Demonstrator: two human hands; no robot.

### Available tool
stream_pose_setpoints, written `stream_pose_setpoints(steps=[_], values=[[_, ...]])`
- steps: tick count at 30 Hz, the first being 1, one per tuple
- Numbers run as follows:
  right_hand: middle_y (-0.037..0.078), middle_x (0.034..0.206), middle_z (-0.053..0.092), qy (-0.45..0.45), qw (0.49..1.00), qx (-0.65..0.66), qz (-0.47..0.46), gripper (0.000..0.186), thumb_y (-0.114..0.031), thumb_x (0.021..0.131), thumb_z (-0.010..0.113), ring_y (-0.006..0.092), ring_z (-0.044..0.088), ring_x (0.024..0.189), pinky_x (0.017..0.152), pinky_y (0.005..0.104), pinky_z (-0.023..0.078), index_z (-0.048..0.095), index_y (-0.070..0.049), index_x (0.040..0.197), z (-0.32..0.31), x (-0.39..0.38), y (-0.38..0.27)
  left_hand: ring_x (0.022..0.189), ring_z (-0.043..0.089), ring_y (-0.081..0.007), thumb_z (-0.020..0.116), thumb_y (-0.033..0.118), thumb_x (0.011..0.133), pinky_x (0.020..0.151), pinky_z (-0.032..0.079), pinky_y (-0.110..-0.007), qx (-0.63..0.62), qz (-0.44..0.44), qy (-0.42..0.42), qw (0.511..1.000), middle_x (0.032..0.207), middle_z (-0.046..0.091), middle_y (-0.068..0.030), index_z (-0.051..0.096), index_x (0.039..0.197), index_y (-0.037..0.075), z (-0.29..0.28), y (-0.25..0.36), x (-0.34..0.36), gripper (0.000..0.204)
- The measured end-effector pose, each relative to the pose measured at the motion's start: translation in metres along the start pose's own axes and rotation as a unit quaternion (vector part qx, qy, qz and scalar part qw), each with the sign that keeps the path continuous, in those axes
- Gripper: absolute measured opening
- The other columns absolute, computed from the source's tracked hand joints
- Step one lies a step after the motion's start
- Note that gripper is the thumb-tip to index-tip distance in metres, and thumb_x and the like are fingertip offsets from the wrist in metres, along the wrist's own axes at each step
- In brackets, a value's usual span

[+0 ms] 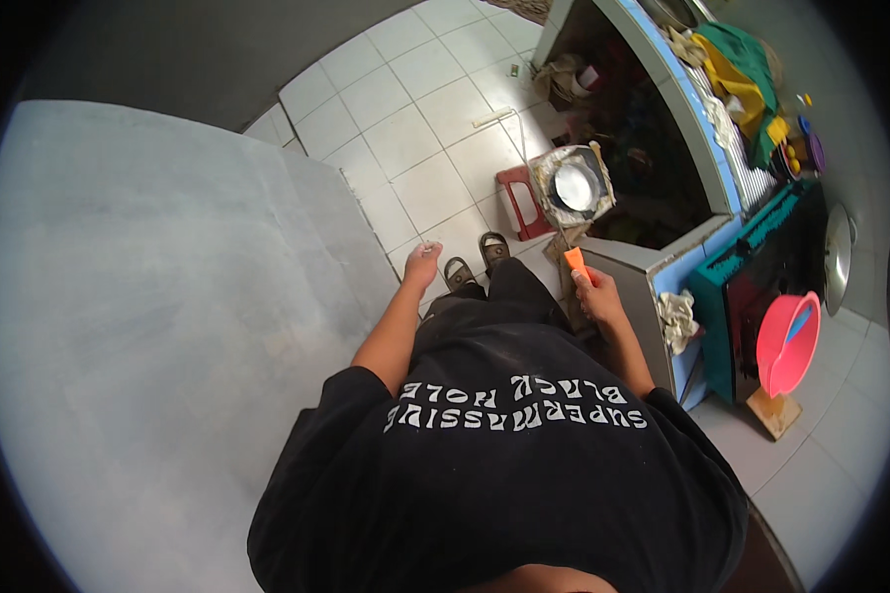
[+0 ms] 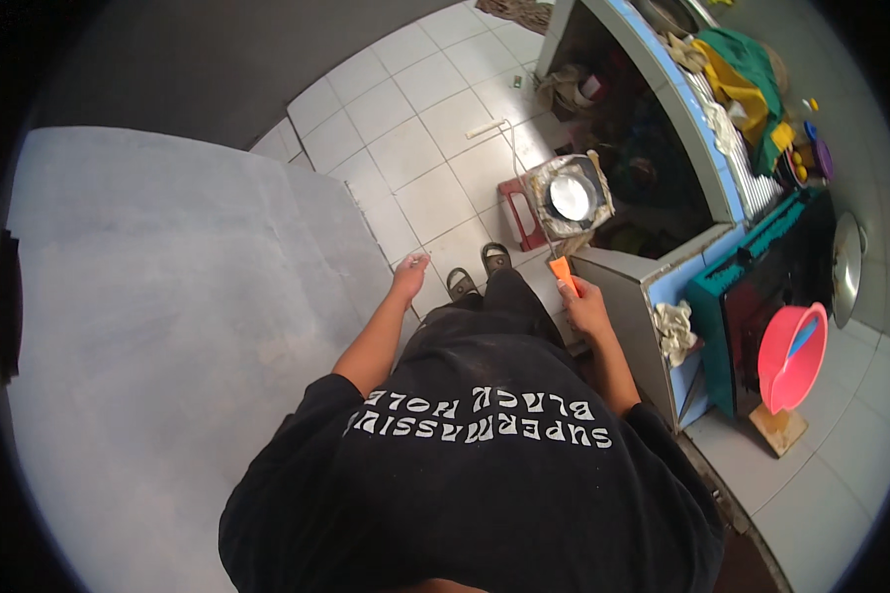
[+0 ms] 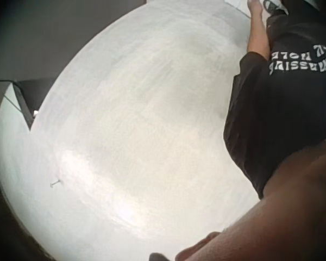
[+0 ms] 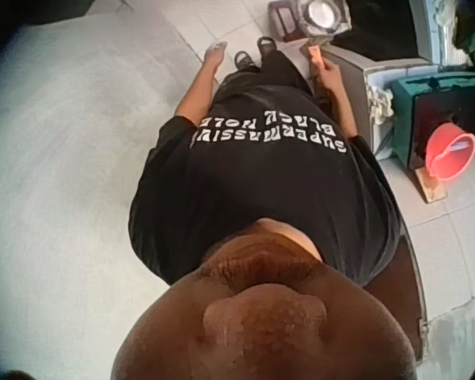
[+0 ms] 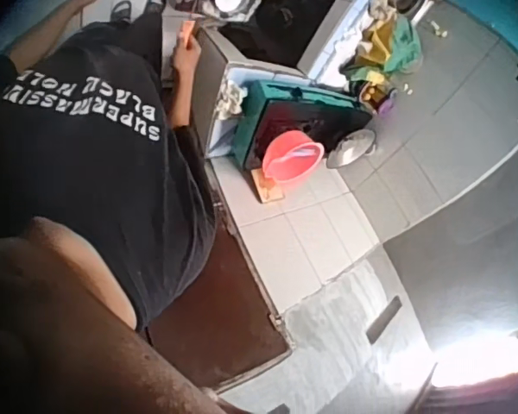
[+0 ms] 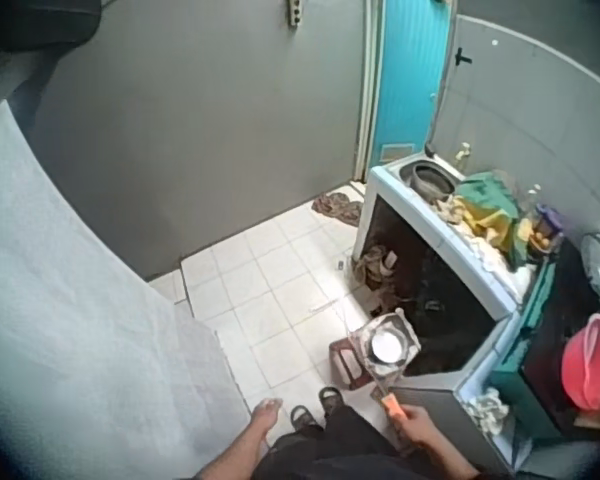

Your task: The person mixes white paint in a container and then uses a roller by hand to apply the paint to a wall.

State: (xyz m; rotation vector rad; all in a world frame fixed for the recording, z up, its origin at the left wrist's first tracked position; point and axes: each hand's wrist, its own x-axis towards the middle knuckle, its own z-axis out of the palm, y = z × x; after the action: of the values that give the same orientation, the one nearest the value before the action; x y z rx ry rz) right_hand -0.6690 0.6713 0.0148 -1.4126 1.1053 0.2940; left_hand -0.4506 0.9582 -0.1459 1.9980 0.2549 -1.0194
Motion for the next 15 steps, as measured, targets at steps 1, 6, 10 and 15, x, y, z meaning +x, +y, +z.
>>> stream_pose_setpoints(steps=[1,6,10,15], values=[[-0.006,0.062,0.045,0.003,1.000,0.003,-0.008,0.023,-0.028,0.098,0.058,0.0050,0.039,0.048,0.043,0.0249,0.032,0.063,-0.006,0.096,-0.005,-0.009,0.007,0.108,0.062,-0.0259,0.064,0.039,0.090,0.092,0.047,-0.037,-0.007,0.006,0.006,1.000,0.114,0.067,-0.0159,0.065,0.116,0.007,0.006,-0.001,0.002,0.041],[-0.005,0.063,0.048,0.005,0.999,0.035,-0.005,0.024,-0.027,0.098,0.056,0.0057,0.040,0.049,0.045,0.0258,0.033,0.062,-0.004,0.094,-0.045,-0.044,0.040,0.108,0.061,-0.0254,0.064,0.038,0.090,0.092,0.047,-0.037,-0.005,0.035,-0.026,0.999,0.114,0.067,-0.0157,0.066,0.115,0.008,0.039,0.007,0.007,0.040],[-0.002,0.063,0.051,0.043,0.999,-0.013,0.009,0.028,-0.028,0.099,0.054,0.0089,0.046,0.050,0.047,0.0287,0.038,0.061,-0.002,0.092,-0.086,-0.071,0.062,0.108,0.062,-0.0263,0.065,0.038,0.089,0.093,0.047,-0.037,0.039,0.022,-0.054,0.998,0.116,0.067,-0.0163,0.066,0.115,0.008,0.076,0.032,0.000,0.040],[0.003,0.061,0.053,0.064,0.996,-0.053,0.015,0.031,-0.030,0.099,0.052,0.0127,0.052,0.050,0.048,0.0314,0.042,0.060,-0.001,0.089,-0.130,-0.080,0.090,0.103,0.064,-0.0267,0.065,0.037,0.088,0.090,0.049,-0.037,0.095,0.085,-0.054,0.990,0.110,0.069,-0.0160,0.067,0.113,0.007,0.147,0.064,-0.004,0.039]])
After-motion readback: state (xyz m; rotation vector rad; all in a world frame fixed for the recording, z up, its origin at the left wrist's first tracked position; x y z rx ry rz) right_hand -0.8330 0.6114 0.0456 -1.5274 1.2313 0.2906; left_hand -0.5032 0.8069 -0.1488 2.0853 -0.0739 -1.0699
